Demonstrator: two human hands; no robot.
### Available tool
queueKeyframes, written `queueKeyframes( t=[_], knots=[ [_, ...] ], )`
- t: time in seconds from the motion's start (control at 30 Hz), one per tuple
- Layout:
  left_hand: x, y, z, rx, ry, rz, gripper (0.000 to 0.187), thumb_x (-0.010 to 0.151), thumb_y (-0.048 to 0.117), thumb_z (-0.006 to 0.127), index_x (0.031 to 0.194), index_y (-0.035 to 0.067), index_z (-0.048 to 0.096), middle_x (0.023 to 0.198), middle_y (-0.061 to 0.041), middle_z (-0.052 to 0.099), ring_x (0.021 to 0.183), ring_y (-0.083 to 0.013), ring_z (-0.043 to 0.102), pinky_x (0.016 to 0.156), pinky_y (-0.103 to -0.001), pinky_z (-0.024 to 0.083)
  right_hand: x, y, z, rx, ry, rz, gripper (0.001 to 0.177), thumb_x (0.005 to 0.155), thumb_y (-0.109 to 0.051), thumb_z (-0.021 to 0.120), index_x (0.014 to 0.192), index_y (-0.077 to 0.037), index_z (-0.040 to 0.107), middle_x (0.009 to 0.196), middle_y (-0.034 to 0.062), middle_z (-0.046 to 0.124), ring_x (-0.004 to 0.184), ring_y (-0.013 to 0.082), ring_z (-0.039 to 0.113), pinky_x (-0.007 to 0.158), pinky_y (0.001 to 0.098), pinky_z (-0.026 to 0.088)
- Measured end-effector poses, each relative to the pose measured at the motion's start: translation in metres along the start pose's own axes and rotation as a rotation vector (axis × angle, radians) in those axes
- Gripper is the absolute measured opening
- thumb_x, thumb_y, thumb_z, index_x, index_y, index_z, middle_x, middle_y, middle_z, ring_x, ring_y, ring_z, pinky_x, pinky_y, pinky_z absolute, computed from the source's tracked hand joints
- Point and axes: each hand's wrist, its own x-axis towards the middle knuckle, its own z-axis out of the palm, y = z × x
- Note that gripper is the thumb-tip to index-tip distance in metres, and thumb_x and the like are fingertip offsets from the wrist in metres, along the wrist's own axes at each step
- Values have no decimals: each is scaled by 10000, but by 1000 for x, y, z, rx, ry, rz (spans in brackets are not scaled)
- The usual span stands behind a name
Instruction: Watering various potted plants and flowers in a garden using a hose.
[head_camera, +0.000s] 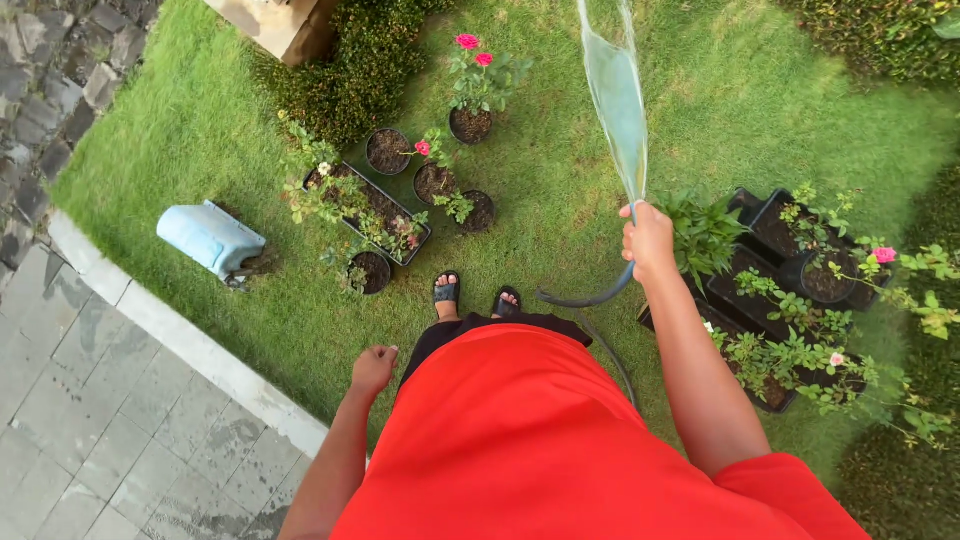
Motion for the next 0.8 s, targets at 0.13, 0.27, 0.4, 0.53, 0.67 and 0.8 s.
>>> queueKeyframes(
  t=[0.13, 0.27, 0.4, 0.53, 0.67, 0.8],
  knots=[
    [-3, 10, 0, 23, -7, -12, 408, 963, 413, 626, 969, 21, 739, 782, -77, 764, 588, -191, 704, 634, -358, 558, -2, 10, -7, 26, 9, 26, 232, 1012, -271, 456, 965, -84, 585, 577, -54, 372, 419, 55, 274, 378, 276, 228],
    [6, 0, 6, 7, -12, -1, 426, 973, 413, 628, 958, 3, 743, 794, -95, 770, 593, -191, 699, 626, -357, 559, -1, 16, -10, 48, 45, 35, 232, 1001, -273, 452, 968, -85, 585, 566, -45, 381, 412, 60, 283, 374, 279, 230],
    [4, 9, 1, 64, -48, -40, 416, 968, 427, 613, 1011, 32, 737, 814, -61, 778, 594, -184, 704, 624, -354, 560, -1, 20, -11, 47, 17, 43, 243, 1009, -283, 452, 966, -82, 582, 568, -52, 369, 413, 58, 274, 374, 277, 220],
    [10, 7, 0, 36, -48, -21, 417, 960, 433, 618, 1051, 42, 732, 811, -70, 773, 596, -181, 701, 592, -355, 558, -2, 25, -14, 38, 26, 44, 255, 1011, -288, 459, 957, -78, 593, 571, -58, 381, 413, 57, 267, 374, 282, 218],
    [9, 10, -3, 34, -61, -25, 427, 969, 414, 627, 1051, 10, 737, 812, -96, 768, 590, -199, 703, 539, -353, 549, -2, 24, -24, 136, 80, 15, 261, 1011, -304, 456, 941, -88, 585, 561, -58, 372, 406, 59, 264, 372, 281, 226],
    [11, 6, -4, -101, -109, -68, 389, 966, 378, 631, 1107, 23, 704, 851, -97, 764, 605, -185, 677, 508, -371, 506, -3, 15, -39, 213, 168, -13, 252, 1009, -297, 456, 935, -89, 578, 559, -56, 368, 405, 60, 265, 372, 279, 226]
  ],
)
